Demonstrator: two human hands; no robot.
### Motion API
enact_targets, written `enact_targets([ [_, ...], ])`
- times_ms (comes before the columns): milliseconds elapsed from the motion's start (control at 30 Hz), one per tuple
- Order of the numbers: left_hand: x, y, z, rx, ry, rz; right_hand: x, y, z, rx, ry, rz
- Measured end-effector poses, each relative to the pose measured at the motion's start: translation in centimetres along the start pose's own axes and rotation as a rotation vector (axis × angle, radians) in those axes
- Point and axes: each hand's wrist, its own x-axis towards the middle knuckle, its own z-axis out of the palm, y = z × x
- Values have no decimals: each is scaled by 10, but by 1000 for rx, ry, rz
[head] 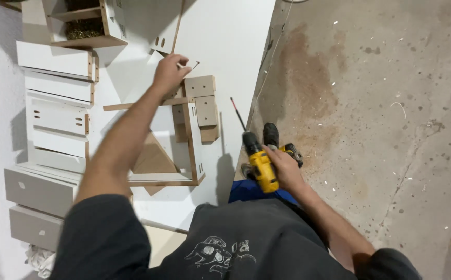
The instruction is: Assembling wooden components using a power drill and screws on a workbench
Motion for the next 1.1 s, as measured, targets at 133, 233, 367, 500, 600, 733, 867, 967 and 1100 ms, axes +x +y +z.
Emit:
enact_targets([
  [133,36,18,16,-168,159,-30,-30,23,-3,329,69,243],
  [233,44,34,17,-178,119,-102,-19,12,-43,321,-198,359],
  [367,-18,166,-75,-792,-102,-395,-34,45,-18,2,-734,383],
  [500,-82,178,-67,-1277,-197,-301,15,-32,-81,216,-259,200],
  [600,-118,166,-59,-1561,-199,-319,18,-36,-76,325,-310,22],
  [733,-154,160,-63,-1597,-152,-300,6,-26,-55,306,-293,-23],
  [867,-176,150,-56,-1555,-126,-330,-8,-20,-38,141,-608,33],
  [967,-193,156,-56,-1562,-82,-348,-41,-7,-1,211,72,-187],
  [1100,-214,157,-48,-1549,-55,-380,-44,-22,-7,281,165,-216],
])
